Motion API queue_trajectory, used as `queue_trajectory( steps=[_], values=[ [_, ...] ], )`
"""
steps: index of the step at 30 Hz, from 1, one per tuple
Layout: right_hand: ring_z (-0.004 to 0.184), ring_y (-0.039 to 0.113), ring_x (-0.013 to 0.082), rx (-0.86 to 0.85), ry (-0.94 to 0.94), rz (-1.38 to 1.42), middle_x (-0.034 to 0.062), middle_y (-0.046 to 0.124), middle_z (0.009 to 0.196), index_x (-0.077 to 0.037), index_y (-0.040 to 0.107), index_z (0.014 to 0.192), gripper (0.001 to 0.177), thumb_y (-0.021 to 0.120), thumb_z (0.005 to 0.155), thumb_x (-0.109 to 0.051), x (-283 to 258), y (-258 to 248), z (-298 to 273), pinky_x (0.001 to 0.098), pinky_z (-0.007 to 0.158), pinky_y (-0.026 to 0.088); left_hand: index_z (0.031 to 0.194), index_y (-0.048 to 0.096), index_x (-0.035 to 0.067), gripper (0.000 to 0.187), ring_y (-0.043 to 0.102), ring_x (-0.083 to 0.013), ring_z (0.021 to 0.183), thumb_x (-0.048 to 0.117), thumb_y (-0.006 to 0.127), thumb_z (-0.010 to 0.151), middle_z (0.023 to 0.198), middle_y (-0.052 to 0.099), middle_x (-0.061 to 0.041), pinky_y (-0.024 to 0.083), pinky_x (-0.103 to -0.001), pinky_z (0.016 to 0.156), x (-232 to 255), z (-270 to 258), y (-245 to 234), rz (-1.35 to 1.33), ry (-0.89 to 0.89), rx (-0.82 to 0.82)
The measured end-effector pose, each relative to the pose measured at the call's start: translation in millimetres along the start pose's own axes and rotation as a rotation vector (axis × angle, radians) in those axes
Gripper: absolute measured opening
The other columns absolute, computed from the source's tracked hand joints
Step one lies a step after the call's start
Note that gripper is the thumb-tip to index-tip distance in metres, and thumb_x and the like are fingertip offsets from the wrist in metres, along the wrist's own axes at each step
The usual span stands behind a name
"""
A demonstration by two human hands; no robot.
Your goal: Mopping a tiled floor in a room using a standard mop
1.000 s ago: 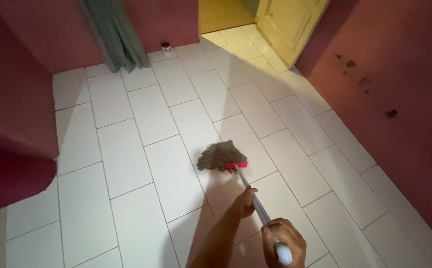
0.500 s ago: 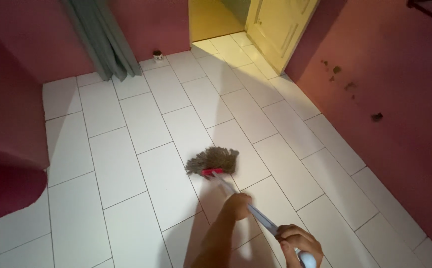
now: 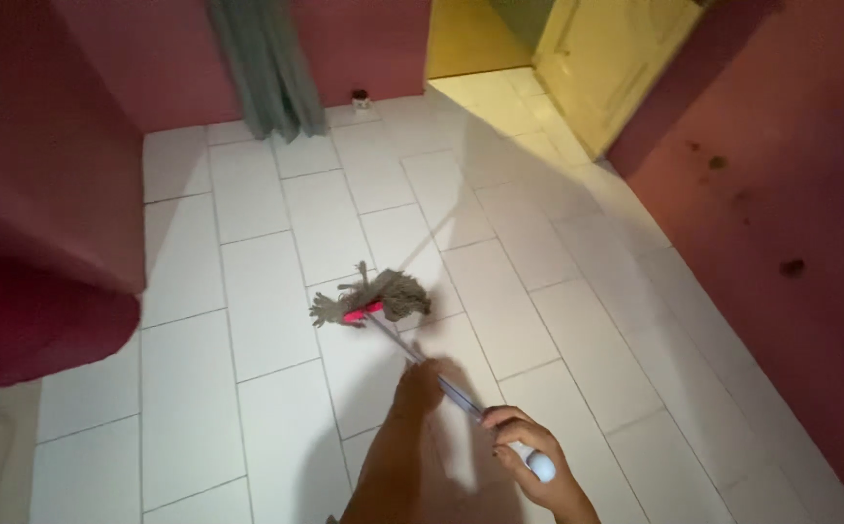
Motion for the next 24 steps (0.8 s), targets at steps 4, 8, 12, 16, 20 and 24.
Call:
queue_trajectory(
  steps=[4, 8, 12, 16, 20, 24],
  values=[
    [0.115, 0.070, 0.0288, -0.072, 0.091, 0.028, 0.0134, 0.070, 0.117, -0.009, 0.072, 0.087, 0.012, 0.066, 0.096, -0.014, 24.5, 30.8, 32.8, 0.0427, 0.096, 0.052, 0.124, 0.057, 0.012, 0.036, 0.060, -0.0404, 0.111, 0.009, 0.051, 0.089, 0.124, 0.065, -0.011, 0.051, -0.056, 0.091, -38.9, -10.2, -48.9, 0.105, -0.079, 0.046],
    [0.123, 0.068, 0.0315, -0.109, 0.142, 0.050, 0.0137, 0.071, 0.123, -0.009, 0.074, 0.089, 0.010, 0.065, 0.092, -0.006, 33.5, 57.3, 58.9, 0.0475, 0.105, 0.051, 0.123, 0.059, 0.019, 0.040, 0.056, -0.0361, 0.116, 0.010, 0.042, 0.088, 0.127, 0.062, -0.004, 0.044, -0.054, 0.101, -83.1, -25.7, -78.3, 0.027, -0.155, 0.091],
    [0.117, 0.068, 0.0283, -0.209, 0.146, 0.063, 0.0153, 0.072, 0.121, -0.009, 0.072, 0.088, 0.010, 0.064, 0.090, -0.003, 34.2, 89.9, 87.0, 0.0418, 0.100, 0.048, 0.114, 0.058, 0.017, 0.032, 0.056, -0.0333, 0.118, 0.008, 0.040, 0.090, 0.118, 0.063, -0.009, 0.041, -0.051, 0.104, -102.6, -56.4, -132.1, -0.009, -0.266, 0.097],
    [0.111, 0.072, 0.0268, -0.302, 0.124, 0.091, 0.0157, 0.074, 0.117, -0.007, 0.072, 0.088, 0.012, 0.062, 0.092, -0.001, 35.9, 133.0, 111.7, 0.0397, 0.097, 0.052, 0.117, 0.056, 0.022, 0.035, 0.055, -0.0311, 0.114, 0.006, 0.045, 0.088, 0.123, 0.058, 0.000, 0.046, -0.049, 0.096, -169.6, -68.0, -135.4, 0.052, -0.298, 0.163],
    [0.107, 0.071, 0.0246, -0.381, 0.156, 0.136, 0.0120, 0.074, 0.111, -0.008, 0.071, 0.090, 0.011, 0.064, 0.094, -0.001, 39.4, 171.0, 133.9, 0.0382, 0.091, 0.054, 0.127, 0.056, 0.025, 0.047, 0.049, -0.0234, 0.131, 0.003, 0.040, 0.089, 0.138, 0.052, 0.009, 0.042, -0.045, 0.108, -209.7, -92.7, -155.0, -0.015, -0.444, 0.096],
    [0.104, 0.066, 0.0249, -0.482, 0.132, 0.232, 0.0096, 0.069, 0.106, -0.007, 0.066, 0.088, 0.012, 0.058, 0.093, 0.000, 26.2, 211.2, 154.4, 0.0380, 0.088, 0.051, 0.125, 0.055, 0.023, 0.033, 0.058, -0.0282, 0.117, 0.014, 0.050, 0.094, 0.129, 0.058, 0.004, 0.051, -0.051, 0.092, -237.9, -117.9, -185.9, 0.117, -0.441, 0.256]
  ],
)
Point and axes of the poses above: each hand's wrist, its own z-axis towards the middle knuckle, its own y-axis out of the palm, x = y × z, the point moved 8 cm from there along z, towards the middle knuckle
